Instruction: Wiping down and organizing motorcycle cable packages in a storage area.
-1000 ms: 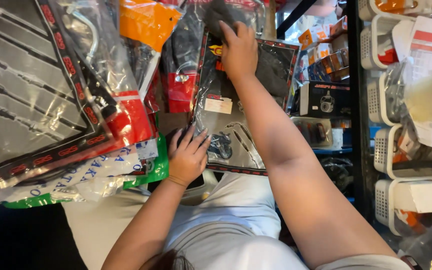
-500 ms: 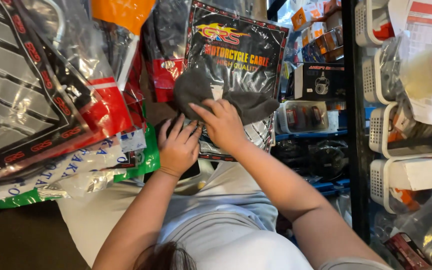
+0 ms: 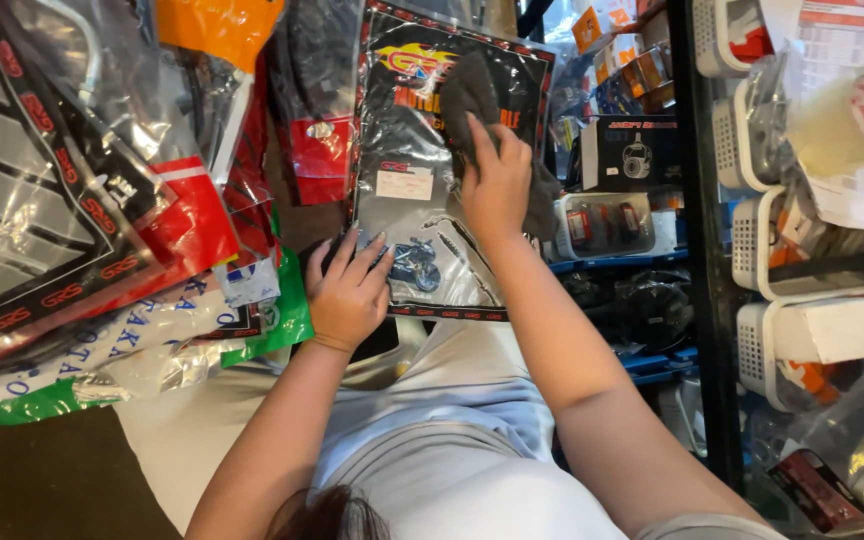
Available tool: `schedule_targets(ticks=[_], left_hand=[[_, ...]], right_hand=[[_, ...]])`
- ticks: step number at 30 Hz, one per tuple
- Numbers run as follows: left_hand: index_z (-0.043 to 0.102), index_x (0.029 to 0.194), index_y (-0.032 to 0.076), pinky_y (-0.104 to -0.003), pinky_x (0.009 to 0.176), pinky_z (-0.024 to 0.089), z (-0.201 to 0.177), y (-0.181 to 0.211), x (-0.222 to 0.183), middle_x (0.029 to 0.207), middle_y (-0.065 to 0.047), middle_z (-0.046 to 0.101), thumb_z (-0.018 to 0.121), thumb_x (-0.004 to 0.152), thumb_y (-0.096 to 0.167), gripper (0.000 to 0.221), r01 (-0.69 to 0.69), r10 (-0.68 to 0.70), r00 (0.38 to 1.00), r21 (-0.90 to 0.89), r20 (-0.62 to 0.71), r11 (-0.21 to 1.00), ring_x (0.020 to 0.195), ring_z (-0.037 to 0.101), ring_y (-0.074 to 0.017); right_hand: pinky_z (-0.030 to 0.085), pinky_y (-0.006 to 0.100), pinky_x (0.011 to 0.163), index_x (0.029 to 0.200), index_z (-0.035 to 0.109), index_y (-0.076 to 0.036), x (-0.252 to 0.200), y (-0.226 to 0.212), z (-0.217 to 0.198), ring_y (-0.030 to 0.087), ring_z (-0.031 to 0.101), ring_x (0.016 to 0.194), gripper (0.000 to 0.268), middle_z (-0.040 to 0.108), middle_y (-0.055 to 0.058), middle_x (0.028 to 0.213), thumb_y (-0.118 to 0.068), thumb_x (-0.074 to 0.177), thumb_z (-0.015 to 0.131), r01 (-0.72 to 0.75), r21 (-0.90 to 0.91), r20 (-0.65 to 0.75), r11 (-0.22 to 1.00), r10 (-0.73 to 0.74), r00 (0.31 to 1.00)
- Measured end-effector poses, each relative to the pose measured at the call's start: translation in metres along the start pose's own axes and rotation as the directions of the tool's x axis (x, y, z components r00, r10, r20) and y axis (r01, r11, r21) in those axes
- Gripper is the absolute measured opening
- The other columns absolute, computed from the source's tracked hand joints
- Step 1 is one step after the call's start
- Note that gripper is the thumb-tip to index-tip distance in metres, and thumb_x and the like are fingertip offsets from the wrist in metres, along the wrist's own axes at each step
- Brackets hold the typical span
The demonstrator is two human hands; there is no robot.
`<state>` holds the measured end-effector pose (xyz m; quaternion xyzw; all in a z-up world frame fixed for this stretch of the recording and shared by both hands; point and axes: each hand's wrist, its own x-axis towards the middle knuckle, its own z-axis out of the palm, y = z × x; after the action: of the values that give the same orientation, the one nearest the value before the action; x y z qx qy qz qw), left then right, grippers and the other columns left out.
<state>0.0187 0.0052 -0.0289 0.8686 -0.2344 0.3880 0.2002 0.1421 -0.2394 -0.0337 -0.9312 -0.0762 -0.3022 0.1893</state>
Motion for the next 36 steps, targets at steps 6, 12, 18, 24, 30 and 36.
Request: schedule_targets(ticks=[6, 12, 18, 24, 30, 36], left_hand=[[0.079, 0.108, 0.021, -0.052, 0.103, 0.045, -0.008, -0.002, 0.009, 0.121, -0.001, 0.074, 0.061, 0.087, 0.013, 0.029, -0.001, 0.002, 1.000, -0.033, 0.026, 0.999, 0.122, 0.067, -0.0295], [0.081, 0.113, 0.014, -0.053, 0.104, 0.041, -0.018, 0.002, 0.006, 0.130, -0.004, 0.074, 0.063, 0.086, 0.009, 0.033, 0.033, -0.018, 0.975, -0.063, 0.220, 0.997, 0.131, 0.061, -0.0352], [0.080, 0.112, 0.012, -0.055, 0.105, 0.040, -0.019, 0.002, 0.009, 0.125, -0.006, 0.075, 0.064, 0.083, 0.009, 0.034, 0.034, -0.017, 0.976, -0.073, 0.216, 0.997, 0.132, 0.059, -0.0364], [0.080, 0.113, 0.014, -0.052, 0.104, 0.040, -0.018, 0.002, 0.006, 0.128, -0.002, 0.074, 0.062, 0.085, 0.007, 0.034, 0.040, -0.027, 0.980, -0.058, 0.199, 0.998, 0.130, 0.062, -0.0349], [0.079, 0.114, 0.016, -0.052, 0.106, 0.039, -0.014, 0.001, 0.001, 0.129, -0.001, 0.074, 0.066, 0.082, 0.010, 0.036, 0.061, -0.048, 0.976, -0.055, 0.215, 0.997, 0.131, 0.061, -0.0325], [0.080, 0.112, 0.016, -0.050, 0.105, 0.039, -0.016, 0.003, 0.004, 0.125, -0.002, 0.075, 0.063, 0.085, 0.008, 0.032, 0.054, -0.043, 0.982, -0.058, 0.182, 0.997, 0.129, 0.064, -0.0335]], right_hand=[[0.054, 0.049, 0.093, 0.142, 0.062, -0.028, 0.006, -0.005, -0.002, 0.033, 0.059, 0.114, 0.071, 0.058, 0.007, 0.124, -0.008, 0.076, 0.080, -0.012, -0.030, -0.038, 0.999, 0.011, 0.999], [0.054, 0.050, 0.089, 0.145, 0.055, -0.025, -0.003, -0.022, -0.025, 0.037, 0.053, 0.114, 0.054, 0.055, 0.014, 0.134, -0.001, 0.098, 0.065, -0.095, 0.096, 0.128, 0.991, 0.082, 0.988], [0.045, 0.051, 0.064, 0.135, 0.063, -0.014, -0.024, -0.082, -0.073, 0.038, 0.061, 0.093, 0.044, 0.067, 0.018, 0.112, -0.004, 0.093, 0.057, 0.354, 0.199, 0.378, 0.914, -0.405, 0.833], [0.053, 0.045, 0.095, 0.132, 0.067, -0.010, 0.032, -0.006, -0.059, 0.036, 0.063, 0.101, 0.039, 0.065, 0.024, 0.116, 0.006, 0.097, 0.062, -0.007, 0.166, 0.360, 0.986, -0.054, 0.932], [0.057, 0.044, 0.098, 0.147, 0.053, -0.029, 0.064, 0.064, -0.010, 0.032, 0.056, 0.122, 0.054, 0.056, 0.015, 0.136, -0.008, 0.099, 0.068, -0.254, -0.027, 0.208, 0.967, 0.254, 0.945], [0.052, 0.037, 0.107, 0.135, 0.067, -0.033, 0.086, 0.129, 0.015, 0.020, 0.064, 0.126, 0.042, 0.058, 0.000, 0.150, -0.021, 0.094, 0.062, -0.816, 0.032, 0.382, 0.577, 0.748, 0.543]])
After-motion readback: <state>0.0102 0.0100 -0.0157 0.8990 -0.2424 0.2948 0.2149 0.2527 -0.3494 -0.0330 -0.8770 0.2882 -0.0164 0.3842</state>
